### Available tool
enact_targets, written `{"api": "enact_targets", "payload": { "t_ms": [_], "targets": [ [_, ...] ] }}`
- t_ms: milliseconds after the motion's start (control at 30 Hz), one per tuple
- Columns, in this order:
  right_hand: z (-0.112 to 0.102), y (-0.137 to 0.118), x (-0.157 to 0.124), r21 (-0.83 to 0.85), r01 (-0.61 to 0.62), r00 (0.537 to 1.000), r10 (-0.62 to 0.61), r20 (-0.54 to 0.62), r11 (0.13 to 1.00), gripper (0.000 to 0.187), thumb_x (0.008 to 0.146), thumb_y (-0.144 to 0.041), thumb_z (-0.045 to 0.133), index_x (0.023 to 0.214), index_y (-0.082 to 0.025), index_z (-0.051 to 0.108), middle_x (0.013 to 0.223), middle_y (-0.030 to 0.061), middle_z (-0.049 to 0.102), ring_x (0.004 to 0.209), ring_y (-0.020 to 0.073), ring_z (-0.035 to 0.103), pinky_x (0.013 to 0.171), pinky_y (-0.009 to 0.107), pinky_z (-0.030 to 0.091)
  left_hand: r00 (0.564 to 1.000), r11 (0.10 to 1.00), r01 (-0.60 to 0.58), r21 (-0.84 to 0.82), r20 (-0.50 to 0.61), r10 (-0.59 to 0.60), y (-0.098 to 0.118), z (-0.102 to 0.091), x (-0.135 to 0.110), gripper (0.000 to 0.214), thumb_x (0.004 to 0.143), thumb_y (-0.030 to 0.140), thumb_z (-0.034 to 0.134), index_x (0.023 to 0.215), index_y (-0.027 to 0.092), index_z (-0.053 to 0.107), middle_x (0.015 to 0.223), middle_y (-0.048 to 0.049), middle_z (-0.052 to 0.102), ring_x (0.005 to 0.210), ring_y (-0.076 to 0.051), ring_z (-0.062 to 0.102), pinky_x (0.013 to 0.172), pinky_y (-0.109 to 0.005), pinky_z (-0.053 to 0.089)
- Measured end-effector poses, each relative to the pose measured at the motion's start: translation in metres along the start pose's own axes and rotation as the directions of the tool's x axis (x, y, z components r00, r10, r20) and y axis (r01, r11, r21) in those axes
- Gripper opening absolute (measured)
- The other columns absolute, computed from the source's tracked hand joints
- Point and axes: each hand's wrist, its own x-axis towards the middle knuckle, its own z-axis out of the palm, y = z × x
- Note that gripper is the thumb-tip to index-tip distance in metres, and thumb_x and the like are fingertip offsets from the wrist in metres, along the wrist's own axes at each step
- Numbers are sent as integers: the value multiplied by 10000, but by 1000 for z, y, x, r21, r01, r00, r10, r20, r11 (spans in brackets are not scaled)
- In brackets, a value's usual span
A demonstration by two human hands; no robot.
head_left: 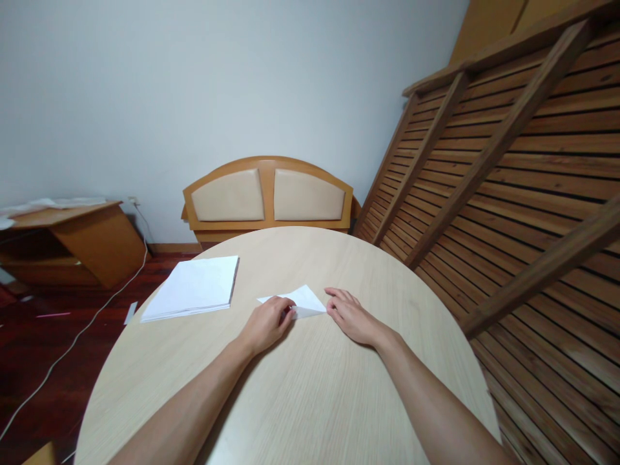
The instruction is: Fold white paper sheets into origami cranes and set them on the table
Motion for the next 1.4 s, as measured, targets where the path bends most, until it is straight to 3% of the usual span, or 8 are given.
{"api": "enact_targets", "payload": {
  "t_ms": [200, 400, 567, 767, 933, 1167, 1333, 1400],
  "targets": [
    [3, -2, 2, -51, -88, 996, 86, -31, 995, 185, 979, -234, 417, 945, -193, 595, 1454, 129, 482, 1399, 234, 378, 1154, 453, 294, 1000, 1000, 6, -22, -15, -6, -5, 4, -1, 289, 956, 274, 490, 1226, 188, 551, 993, -82, 682, 897, -221, 638, 795, -340, 491],
    [5, 1, 2, -55, -121, 990, 117, -83, 991, 222, 990, -287, 402, 930, -206, 600, 1399, 113, 542, 1345, 235, 438, 1132, 453, 306, 998, 999, -36, -10, -54, 35, -7, 6, 0, 263, 925, 237, 535, 1183, 187, 561, 1030, -85, 663, 953, -228, 627, 832, -351, 501],
    [14, -4, 6, -52, -145, 980, 137, -145, 988, 183, 936, -393, 532, 990, -222, 572, 1366, 107, 550, 1338, 254, 439, 1128, 467, 295, 995, 997, -78, 5, -66, 79, -5, 5, -1, 233, 937, 225, 524, 1161, 211, 586, 1133, -95, 632, 995, -226, 626, 837, -344, 514],
    [11, -2, 5, -85, -180, 981, 173, -88, 980, 191, 961, -317, 452, 1098, -232, 554, 1446, 109, 480, 1405, 247, 364, 1152, 493, 247, 991, 990, -130, 52, -23, 131, -6, 4, -1, 220, 956, 211, 526, 1073, 271, 702, 1204, -65, 616, 1046, -220, 613, 874, -349, 513],
    [6, 5, 1, -95, -130, 990, 124, -59, 987, 291, 983, -274, 392, 1220, -216, 550, 1475, 121, 455, 1412, 250, 351, 1164, 518, 235, 988, 986, -151, 66, -8, 152, -7, 6, 0, 246, 977, 229, 521, 1074, 287, 740, 1125, -61, 673, 1028, -222, 608, 863, -349, 510],
    [9, 4, 5, 34, 127, 992, -127, -3, 991, 493, 983, -160, 351, 1438, -309, 467, 1538, 35, 426, 1448, 206, 307, 1192, 474, 243, 962, 962, -267, -56, 51, 270, -8, 1, 2, 303, 982, 159, 498, 1101, 289, 744, 1148, -40, 713, 1086, -213, 604, 947, -372, 487],
    [12, 11, 7, 39, 97, 995, -96, -36, 995, 500, 983, -155, 357, 1456, -276, 463, 1541, 55, 429, 1454, 230, 302, 1185, 498, 253, 906, 908, -375, -184, 133, 401, 0, -4, 1, 344, 976, 124, 456, 1089, 276, 743, 1189, -10, 723, 1153, -193, 588, 1034, -371, 445],
    [11, 12, 7, 59, 90, 995, -86, -58, 994, 453, 995, -178, 361, 1411, -267, 519, 1477, 51, 509, 1428, 227, 344, 1181, 483, 269, 901, 907, -374, -192, 156, 405, 4, -7, 0, 367, 948, 101, 451, 1088, 275, 742, 1198, -5, 720, 1168, -195, 578, 1035, -370, 443]
  ]
}}
